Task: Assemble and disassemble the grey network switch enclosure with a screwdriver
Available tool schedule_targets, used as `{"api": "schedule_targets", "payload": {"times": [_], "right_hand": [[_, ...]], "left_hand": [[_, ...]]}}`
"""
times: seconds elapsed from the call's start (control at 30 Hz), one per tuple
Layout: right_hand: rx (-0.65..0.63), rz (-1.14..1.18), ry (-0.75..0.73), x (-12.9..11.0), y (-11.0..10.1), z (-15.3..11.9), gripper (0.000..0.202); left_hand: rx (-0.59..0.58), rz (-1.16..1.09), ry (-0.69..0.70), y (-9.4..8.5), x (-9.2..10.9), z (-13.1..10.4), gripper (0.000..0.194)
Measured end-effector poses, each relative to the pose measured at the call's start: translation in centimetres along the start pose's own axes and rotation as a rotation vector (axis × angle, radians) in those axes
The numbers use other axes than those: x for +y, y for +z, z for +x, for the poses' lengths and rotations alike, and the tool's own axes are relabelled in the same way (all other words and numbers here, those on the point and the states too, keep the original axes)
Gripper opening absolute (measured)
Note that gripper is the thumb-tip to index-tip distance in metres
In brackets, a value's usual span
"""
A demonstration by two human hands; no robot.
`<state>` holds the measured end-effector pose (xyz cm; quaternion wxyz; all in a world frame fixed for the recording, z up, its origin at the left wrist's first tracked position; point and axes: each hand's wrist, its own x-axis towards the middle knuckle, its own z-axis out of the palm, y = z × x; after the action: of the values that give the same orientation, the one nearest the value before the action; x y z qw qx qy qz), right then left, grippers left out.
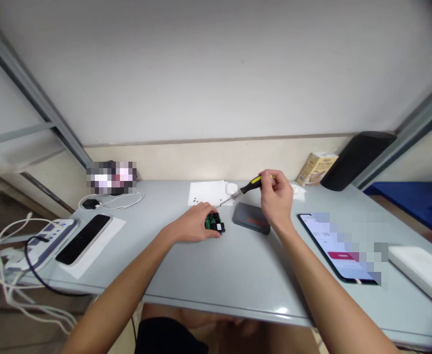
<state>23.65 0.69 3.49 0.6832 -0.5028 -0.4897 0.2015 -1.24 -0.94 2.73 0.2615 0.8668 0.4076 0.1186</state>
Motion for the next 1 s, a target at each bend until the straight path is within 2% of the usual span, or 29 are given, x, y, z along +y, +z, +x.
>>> {"api": "schedule_targets", "payload": {"times": [0.1,0.17,0.23,0.27,0.3,0.37,0.43,0.57,0.83,1.0], "right_hand": [[0.012,0.003,0.013,0.4,-0.1,0.2,0.039],[0.027,0.010,0.013,0.6,-0.1,0.3,0.039],[0.044,0.017,0.016,0.7,-0.1,0.3,0.039],[0.049,0.019,0.021,0.7,-0.1,0.4,0.039],[0.055,0.022,0.025,0.7,0.0,0.4,0.039],[0.060,0.025,0.026,0.6,0.0,0.4,0.039],[0.064,0.029,0.021,0.5,0.0,0.3,0.039],[0.057,0.025,0.024,0.2,-0.1,0.3,0.036],[0.053,0.014,0.008,0.3,0.0,0.2,0.035],[0.060,0.006,-0.011,0.5,0.0,0.1,0.037]], "left_hand": [[0.012,0.028,0.002,-0.7,0.2,-0.1,0.059],[0.120,0.043,-0.029,-1.4,0.3,-0.2,0.053],[0.261,0.099,-0.113,-2.2,0.3,-0.5,0.041],[0.293,0.140,-0.171,-2.6,0.2,-0.8,0.035],[0.285,0.179,-0.231,-3.0,0.0,-1.0,0.031],[0.158,0.205,-0.308,-3.4,-0.5,-1.6,0.028],[0.023,0.177,-0.308,-3.6,-1.1,-2.0,0.029],[-0.080,0.096,-0.313,-3.3,-2.0,-2.1,0.022],[-0.059,0.157,-0.358,-2.6,-0.8,-1.9,0.011],[-0.059,0.141,-0.334,-2.7,-1.1,-1.8,0.009]]}}
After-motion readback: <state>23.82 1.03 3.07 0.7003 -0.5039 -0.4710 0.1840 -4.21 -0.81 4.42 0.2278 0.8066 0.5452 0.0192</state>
